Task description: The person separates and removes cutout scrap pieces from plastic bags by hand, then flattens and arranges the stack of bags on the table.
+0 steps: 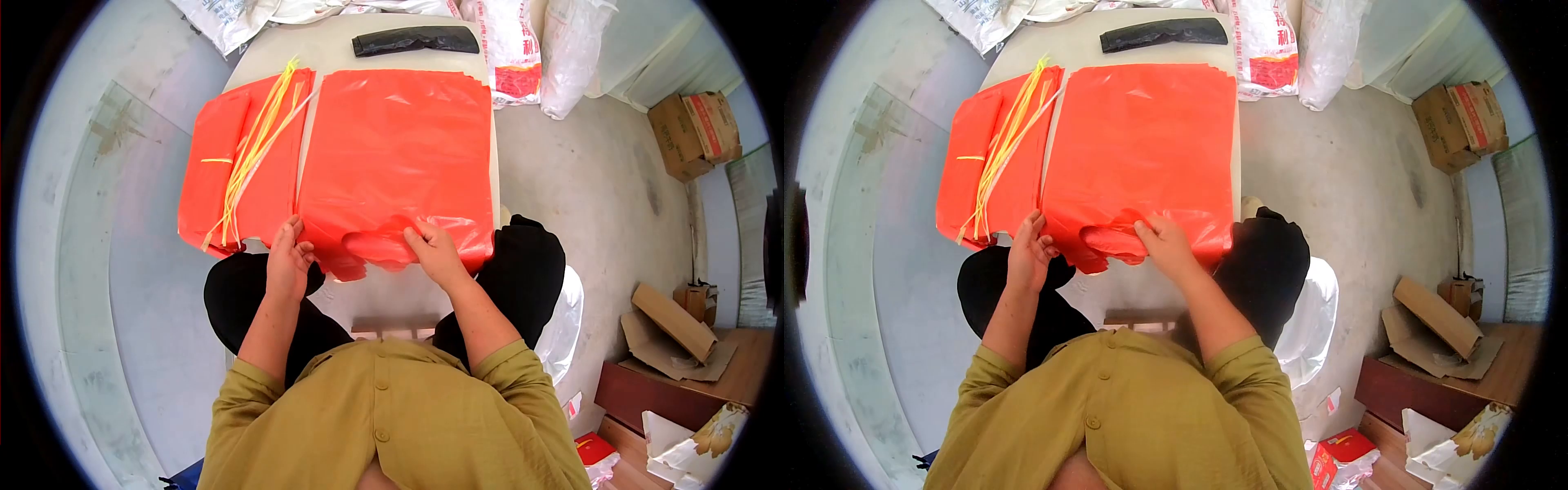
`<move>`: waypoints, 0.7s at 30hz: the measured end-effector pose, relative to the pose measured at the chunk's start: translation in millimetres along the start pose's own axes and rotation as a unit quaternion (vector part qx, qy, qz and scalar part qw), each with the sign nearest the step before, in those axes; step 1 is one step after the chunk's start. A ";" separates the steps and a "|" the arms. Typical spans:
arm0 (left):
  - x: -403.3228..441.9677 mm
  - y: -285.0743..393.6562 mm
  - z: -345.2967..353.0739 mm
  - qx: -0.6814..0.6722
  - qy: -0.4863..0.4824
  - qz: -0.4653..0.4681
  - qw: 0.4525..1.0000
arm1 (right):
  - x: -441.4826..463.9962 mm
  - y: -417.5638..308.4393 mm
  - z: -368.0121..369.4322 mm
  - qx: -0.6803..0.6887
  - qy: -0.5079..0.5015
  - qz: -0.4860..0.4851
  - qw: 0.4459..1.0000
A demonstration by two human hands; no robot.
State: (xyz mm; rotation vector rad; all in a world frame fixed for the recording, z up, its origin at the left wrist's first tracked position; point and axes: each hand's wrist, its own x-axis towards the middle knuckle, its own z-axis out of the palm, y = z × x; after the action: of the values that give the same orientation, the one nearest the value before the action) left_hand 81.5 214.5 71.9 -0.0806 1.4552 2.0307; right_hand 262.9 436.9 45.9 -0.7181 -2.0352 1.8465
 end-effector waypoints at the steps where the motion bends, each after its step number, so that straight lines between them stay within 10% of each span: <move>1: 1.1 0.9 -0.6 -0.002 -0.003 -0.003 1.000 | -0.1 -1.1 0.0 0.001 0.002 0.001 1.000; 14: 17.6 16.5 2.7 -0.065 -0.018 -0.077 0.995 | 2.5 8.6 0.8 0.043 0.001 0.028 0.999; 21: -1.3 10.5 -6.2 0.185 0.007 -0.051 0.981 | 0.7 -3.1 -0.3 0.032 0.001 0.042 0.999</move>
State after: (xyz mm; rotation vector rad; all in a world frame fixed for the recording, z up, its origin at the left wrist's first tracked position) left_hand 75.2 206.5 78.8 -0.0139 1.7745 1.6534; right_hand 262.0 437.4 48.9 -0.7983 -1.9640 1.9458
